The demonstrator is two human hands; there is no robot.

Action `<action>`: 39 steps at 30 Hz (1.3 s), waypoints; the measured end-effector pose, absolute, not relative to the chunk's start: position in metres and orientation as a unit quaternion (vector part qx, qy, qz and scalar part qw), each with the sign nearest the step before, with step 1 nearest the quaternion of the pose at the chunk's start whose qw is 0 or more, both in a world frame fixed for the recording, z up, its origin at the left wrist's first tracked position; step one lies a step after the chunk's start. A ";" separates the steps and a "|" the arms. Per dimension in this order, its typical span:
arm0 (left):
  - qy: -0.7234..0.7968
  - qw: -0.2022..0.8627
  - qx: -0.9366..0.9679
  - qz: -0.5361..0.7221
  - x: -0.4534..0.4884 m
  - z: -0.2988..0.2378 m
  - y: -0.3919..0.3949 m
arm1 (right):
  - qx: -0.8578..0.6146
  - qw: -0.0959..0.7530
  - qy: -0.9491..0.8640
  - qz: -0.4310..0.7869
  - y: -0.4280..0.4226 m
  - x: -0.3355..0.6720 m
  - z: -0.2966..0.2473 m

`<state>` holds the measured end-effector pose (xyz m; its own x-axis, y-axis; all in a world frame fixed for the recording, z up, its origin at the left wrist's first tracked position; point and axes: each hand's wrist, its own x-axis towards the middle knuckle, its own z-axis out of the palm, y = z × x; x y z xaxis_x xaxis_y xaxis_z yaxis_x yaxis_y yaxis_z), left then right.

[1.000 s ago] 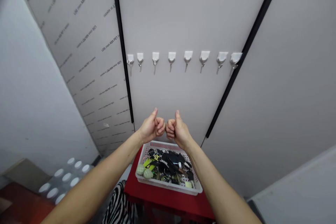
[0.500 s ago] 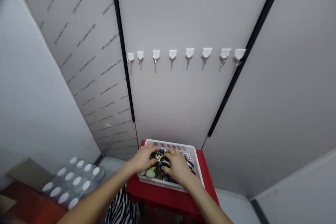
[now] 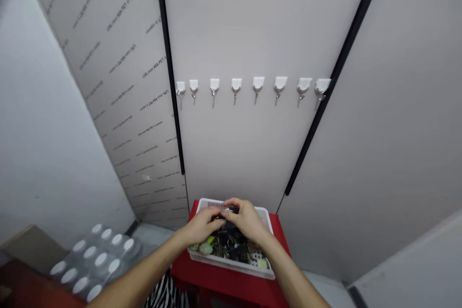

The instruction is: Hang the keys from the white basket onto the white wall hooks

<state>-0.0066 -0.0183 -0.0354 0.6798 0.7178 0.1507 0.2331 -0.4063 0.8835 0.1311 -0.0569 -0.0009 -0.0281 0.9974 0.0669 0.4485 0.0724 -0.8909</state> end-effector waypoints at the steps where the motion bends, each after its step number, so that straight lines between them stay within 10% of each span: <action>1: 0.308 0.486 0.772 0.271 -0.005 -0.035 -0.017 | -0.577 0.406 -0.606 0.367 -0.054 0.130 0.001; 13: 0.330 0.687 0.531 0.370 -0.001 -0.040 -0.012 | -0.519 0.626 -0.333 0.478 -0.034 0.117 -0.008; 26: 0.300 0.699 0.489 0.427 -0.004 -0.023 -0.017 | -0.527 0.576 -0.474 0.407 -0.029 0.098 -0.005; 39: 0.236 0.645 0.497 0.530 -0.013 0.102 0.026 | -0.420 0.638 -0.517 0.387 0.020 0.072 0.123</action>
<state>-0.0128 0.0255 0.1022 0.3265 0.9189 0.2214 -0.4489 -0.0554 0.8919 0.0718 0.0204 0.1231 0.1655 0.9279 0.3341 -0.0607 0.3477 -0.9356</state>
